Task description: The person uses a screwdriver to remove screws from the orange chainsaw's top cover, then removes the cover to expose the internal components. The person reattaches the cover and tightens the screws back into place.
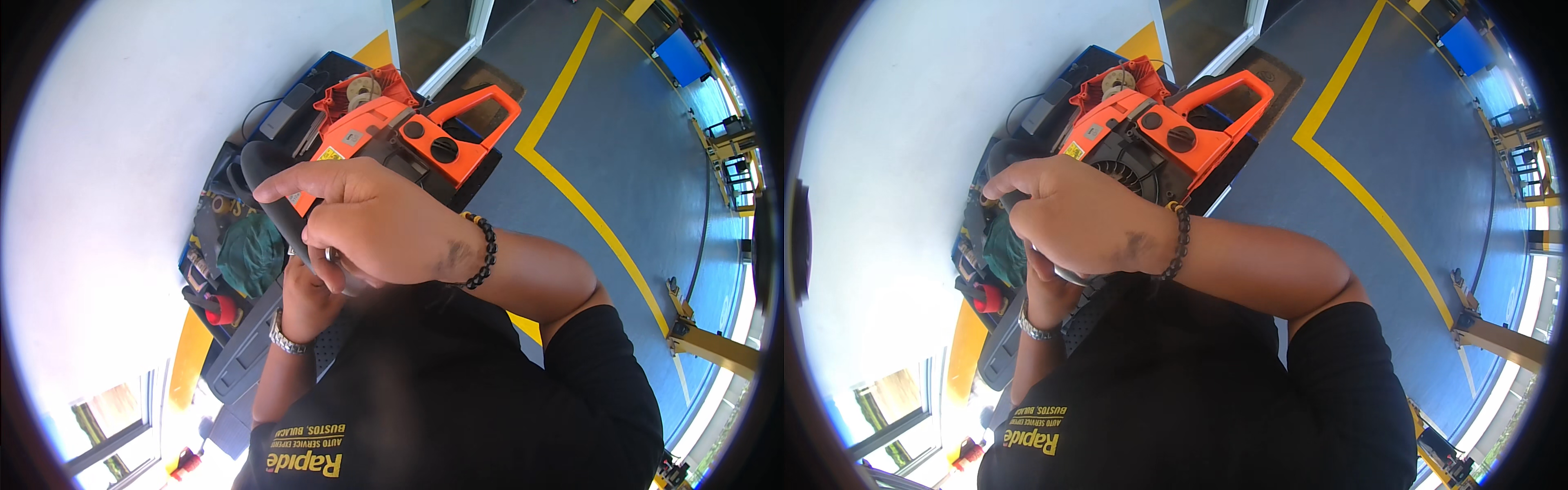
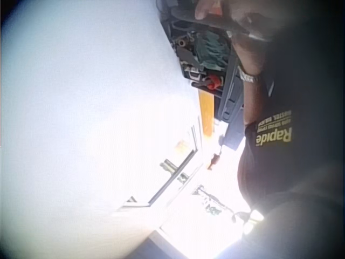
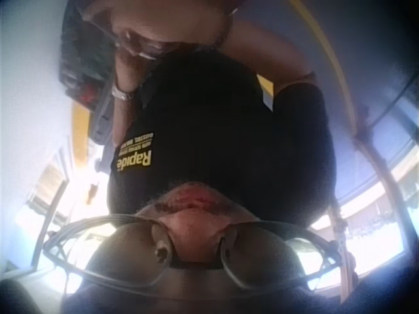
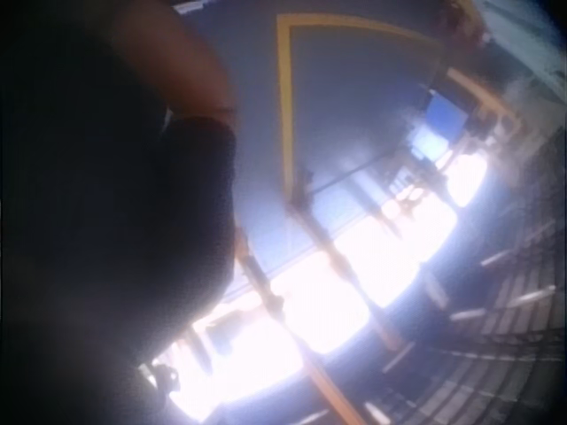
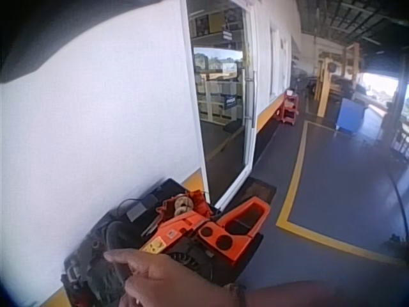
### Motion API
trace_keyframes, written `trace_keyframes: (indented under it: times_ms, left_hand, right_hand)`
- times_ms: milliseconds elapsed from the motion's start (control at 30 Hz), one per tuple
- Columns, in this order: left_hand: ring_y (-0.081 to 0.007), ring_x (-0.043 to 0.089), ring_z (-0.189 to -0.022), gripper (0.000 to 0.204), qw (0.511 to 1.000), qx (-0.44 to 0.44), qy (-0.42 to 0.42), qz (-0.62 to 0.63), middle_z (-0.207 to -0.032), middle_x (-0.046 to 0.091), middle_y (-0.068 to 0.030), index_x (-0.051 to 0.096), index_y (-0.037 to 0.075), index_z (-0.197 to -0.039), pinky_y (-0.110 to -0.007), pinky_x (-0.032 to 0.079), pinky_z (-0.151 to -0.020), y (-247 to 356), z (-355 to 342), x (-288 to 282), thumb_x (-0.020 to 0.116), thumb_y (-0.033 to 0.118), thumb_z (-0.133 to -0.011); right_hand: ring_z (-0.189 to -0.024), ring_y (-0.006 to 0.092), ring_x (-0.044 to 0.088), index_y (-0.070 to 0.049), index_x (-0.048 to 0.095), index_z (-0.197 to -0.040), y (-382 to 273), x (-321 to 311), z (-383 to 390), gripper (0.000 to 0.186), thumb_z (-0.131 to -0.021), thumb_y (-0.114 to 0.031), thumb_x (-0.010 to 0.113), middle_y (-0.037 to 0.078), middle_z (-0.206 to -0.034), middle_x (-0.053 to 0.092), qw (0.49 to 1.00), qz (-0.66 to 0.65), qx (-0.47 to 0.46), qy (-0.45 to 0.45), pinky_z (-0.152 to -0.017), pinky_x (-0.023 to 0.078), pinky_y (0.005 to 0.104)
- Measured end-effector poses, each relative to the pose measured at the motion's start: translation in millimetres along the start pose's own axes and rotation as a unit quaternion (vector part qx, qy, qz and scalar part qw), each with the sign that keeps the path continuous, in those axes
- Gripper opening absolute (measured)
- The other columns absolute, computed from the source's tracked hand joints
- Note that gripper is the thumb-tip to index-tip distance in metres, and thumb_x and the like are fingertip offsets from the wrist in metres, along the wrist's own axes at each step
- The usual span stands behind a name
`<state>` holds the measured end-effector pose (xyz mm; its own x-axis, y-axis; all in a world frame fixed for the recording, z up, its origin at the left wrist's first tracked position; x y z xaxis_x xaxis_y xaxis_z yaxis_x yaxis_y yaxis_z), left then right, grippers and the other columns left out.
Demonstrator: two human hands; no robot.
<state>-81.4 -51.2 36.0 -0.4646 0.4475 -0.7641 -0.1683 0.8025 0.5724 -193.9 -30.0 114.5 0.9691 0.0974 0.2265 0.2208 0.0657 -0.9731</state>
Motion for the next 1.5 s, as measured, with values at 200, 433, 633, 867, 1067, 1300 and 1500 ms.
trace_keyframes:
  times_ms: [200, 433, 633, 867, 1067, 1300, 1500]
  left_hand:
    - [-0.0256, 0.066, -0.089, 0.029, 0.99, -0.084, 0.026, 0.112, -0.097, 0.065, -0.0065, 0.066, 0.005, -0.102, -0.036, 0.051, -0.074, 7, -17, -4, 0.074, -0.001, -0.076]
    - [-0.0338, 0.069, -0.098, 0.022, 0.989, -0.063, 0.067, 0.113, -0.105, 0.07, -0.0153, 0.071, 0.003, -0.098, -0.039, 0.055, -0.081, 8, -9, -12, 0.078, 0.002, -0.077]
    - [-0.0252, 0.066, -0.093, 0.019, 0.973, -0.128, 0.193, 0.025, -0.1, 0.068, -0.0104, 0.073, 0.0, -0.1, -0.033, 0.053, -0.081, -23, 61, -93, 0.078, -0.001, -0.082]
    - [-0.0143, 0.065, -0.084, 0.014, 0.838, -0.446, 0.315, -0.013, -0.094, 0.07, -0.0067, 0.073, -0.001, -0.096, -0.029, 0.051, -0.079, -72, 251, -147, 0.077, 0.01, -0.09]
    - [-0.0259, 0.07, -0.087, 0.022, 0.794, -0.59, 0.121, -0.082, -0.1, 0.071, -0.0116, 0.077, 0.004, -0.103, -0.037, 0.056, -0.08, -54, 334, -72, 0.08, 0.016, -0.085]
    - [-0.0329, 0.068, -0.091, 0.027, 0.821, -0.499, 0.148, -0.235, -0.107, 0.068, -0.0116, 0.074, 0.008, -0.114, -0.044, 0.056, -0.08, -37, 331, -29, 0.074, 0.011, -0.088]
    - [-0.0368, 0.067, -0.09, 0.01, 0.821, -0.52, 0.064, -0.227, -0.102, 0.065, -0.015, 0.07, 0.005, -0.098, -0.048, 0.056, -0.079, -59, 325, -27, 0.069, 0.011, -0.089]
  right_hand:
    - [-0.076, 0.014, 0.07, 0.0, 0.053, -0.143, 8, 3, 5, 0.05, -0.096, -0.014, 0.059, 0.015, -0.093, 0.073, 0.99, -0.052, -0.083, -0.1, -0.07, 0.055, 0.027]
    - [-0.064, 0.0132, 0.064, -0.005, 0.056, -0.144, -20, 3, 8, 0.047, -0.098, -0.009, 0.058, 0.008, -0.07, 0.067, 0.955, 0.204, -0.214, 0.034, -0.063, 0.05, 0.0271]
    - [-0.058, 0.0112, 0.059, 0.005, 0.047, -0.146, 2, 5, 10, 0.054, -0.094, -0.003, 0.041, 0.01, -0.079, 0.067, 0.994, -0.097, 0.04, -0.033, -0.057, 0.049, 0.0265]
    - [-0.076, 0.0146, 0.064, 0.006, 0.045, -0.149, 6, 8, 4, 0.06, -0.095, -0.01, 0.065, 0.015, -0.103, 0.061, 0.971, -0.097, -0.116, -0.184, -0.07, 0.054, 0.0257]
    - [-0.047, 0.0078, 0.053, 0.01, 0.057, -0.134, 8, -13, 10, 0.047, -0.097, -0.018, 0.065, 0.009, -0.071, 0.061, 0.967, -0.003, -0.174, -0.185, -0.042, 0.04, 0.0185]
    - [-0.039, 0.0053, 0.043, 0.01, 0.057, -0.134, -6, -9, 10, 0.044, -0.099, -0.017, 0.056, 0.006, -0.06, 0.059, 0.985, 0.143, -0.095, 0.032, -0.038, 0.034, 0.0185]
    - [-0.057, 0.0142, 0.061, 0.009, 0.05, -0.142, 3, -7, 15, 0.052, -0.092, -0.007, 0.052, 0.015, -0.077, 0.064, 0.995, -0.09, 0.004, 0.047, -0.051, 0.052, 0.0253]
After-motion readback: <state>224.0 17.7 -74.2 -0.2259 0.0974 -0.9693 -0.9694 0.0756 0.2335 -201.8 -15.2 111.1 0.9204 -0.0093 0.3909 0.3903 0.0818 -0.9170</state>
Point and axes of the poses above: each hand's wrist, its own z-axis away from the middle knuckle, its own x-axis out of the palm, y = z × x, the point moved 10 cm from there along -z, towards the middle knuckle
